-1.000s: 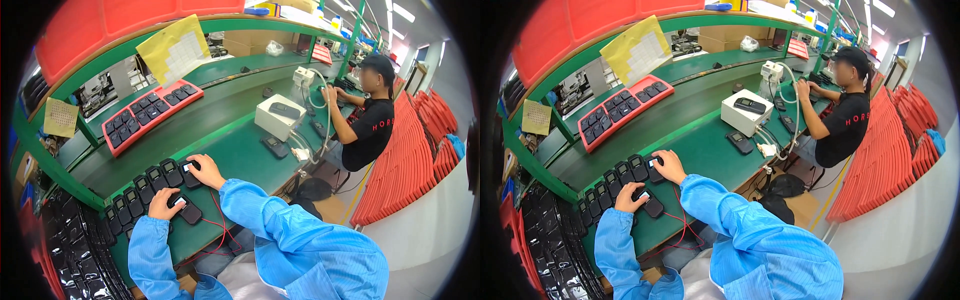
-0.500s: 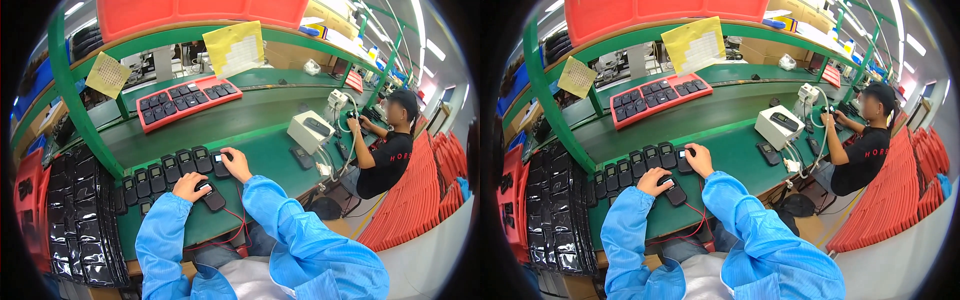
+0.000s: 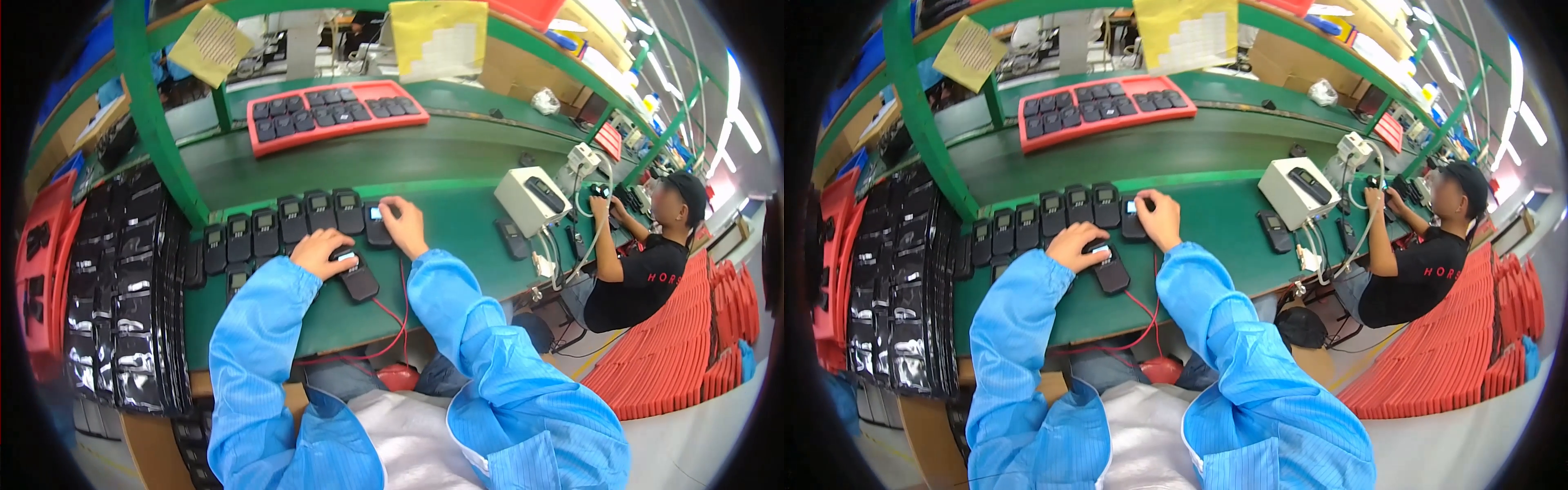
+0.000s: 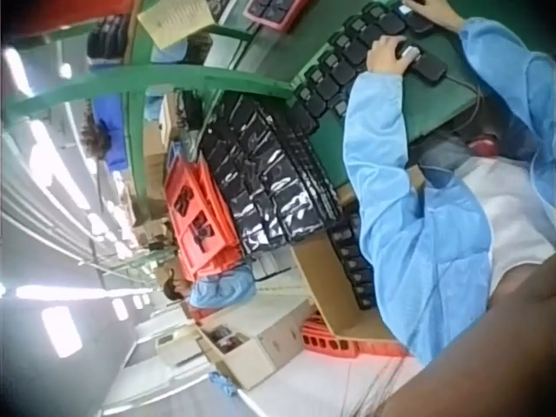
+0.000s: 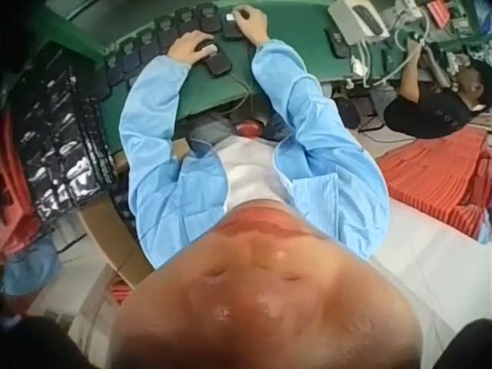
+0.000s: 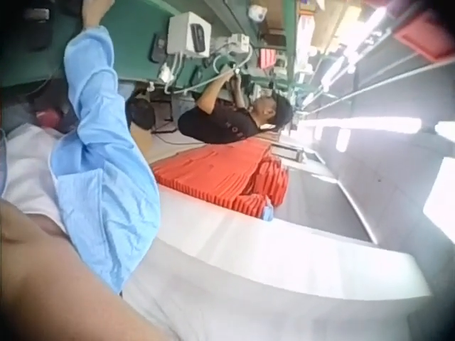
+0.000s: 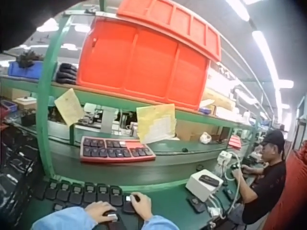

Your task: Insert batteries into handheld electronic devices and line them up on an assembly line workbench.

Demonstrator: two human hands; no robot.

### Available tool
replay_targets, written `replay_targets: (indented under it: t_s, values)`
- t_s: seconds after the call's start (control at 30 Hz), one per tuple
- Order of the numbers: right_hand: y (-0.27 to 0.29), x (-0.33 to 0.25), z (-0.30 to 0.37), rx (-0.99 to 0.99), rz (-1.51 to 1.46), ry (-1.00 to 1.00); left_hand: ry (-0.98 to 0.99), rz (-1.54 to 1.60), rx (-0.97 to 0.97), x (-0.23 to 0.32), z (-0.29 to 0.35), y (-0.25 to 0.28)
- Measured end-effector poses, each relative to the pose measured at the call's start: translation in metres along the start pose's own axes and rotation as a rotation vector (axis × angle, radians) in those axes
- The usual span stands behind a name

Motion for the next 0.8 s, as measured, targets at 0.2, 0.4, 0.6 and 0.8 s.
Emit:
replay_targets:
  t_s: [0.2,0.4,0.6,0.8]
  values:
    - [-0.002,0.003,-0.002,-0.013,0.007,-0.012,-0.014,-0.019,0.007,-0.004,-0.001,-0.003]
    - [-0.008,0.006,-0.001,-0.054,0.027,-0.044,-0.01,-0.044,0.003,-0.002,0.001,-0.002]
    - [-0.006,0.011,-0.001,-0.057,0.013,-0.06,0.012,-0.056,-0.028,-0.001,0.0,-0.004]
    - [-0.007,0.013,0.001,-0.064,0.019,-0.067,0.02,-0.041,-0.003,-0.005,0.002,-0.003]
Point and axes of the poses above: each hand's wrist, its own z-axis away from the middle knuckle, its own y-axis out of the back of the hand, x = y × z, the point moved 8 cm from there along -z, towards the middle knuckle, and after that the axes turned 14 degrees about x, right-handed, at the moved point
